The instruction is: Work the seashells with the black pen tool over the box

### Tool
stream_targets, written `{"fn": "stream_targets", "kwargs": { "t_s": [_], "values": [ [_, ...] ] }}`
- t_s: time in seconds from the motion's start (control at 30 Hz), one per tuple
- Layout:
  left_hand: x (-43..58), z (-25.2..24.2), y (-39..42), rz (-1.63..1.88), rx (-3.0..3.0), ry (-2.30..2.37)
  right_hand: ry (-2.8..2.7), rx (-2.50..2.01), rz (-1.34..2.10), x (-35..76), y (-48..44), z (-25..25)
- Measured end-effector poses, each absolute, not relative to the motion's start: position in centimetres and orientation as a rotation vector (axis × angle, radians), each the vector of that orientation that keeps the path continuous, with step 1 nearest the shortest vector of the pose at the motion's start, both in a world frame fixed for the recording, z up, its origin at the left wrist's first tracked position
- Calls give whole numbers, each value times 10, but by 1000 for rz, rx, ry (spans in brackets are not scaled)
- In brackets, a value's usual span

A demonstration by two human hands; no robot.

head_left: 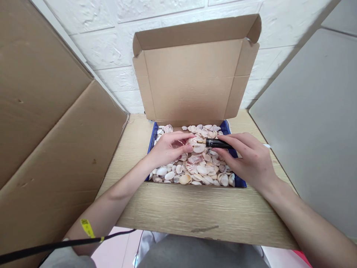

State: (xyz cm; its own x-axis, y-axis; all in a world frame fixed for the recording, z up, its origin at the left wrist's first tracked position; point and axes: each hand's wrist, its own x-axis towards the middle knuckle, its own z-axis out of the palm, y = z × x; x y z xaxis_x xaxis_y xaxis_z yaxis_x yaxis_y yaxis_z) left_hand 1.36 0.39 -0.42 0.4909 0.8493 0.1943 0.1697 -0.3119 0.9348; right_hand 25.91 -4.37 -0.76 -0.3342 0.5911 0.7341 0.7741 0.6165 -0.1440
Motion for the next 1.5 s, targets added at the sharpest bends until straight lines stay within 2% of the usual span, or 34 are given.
{"fn": "stream_targets", "kwargs": {
  "t_s": [0.33,0.9,1.5],
  "values": [
    [15,-6,4,833,1627,864,-2060,-1107,-236,259,-45,-10],
    [14,-5,3,856,1777,889,-2069,-1039,-316,258,-44,-7],
    [15,-4,2,843,1767,906,-2064,-1103,-210,259,-46,-7]
  ]
}}
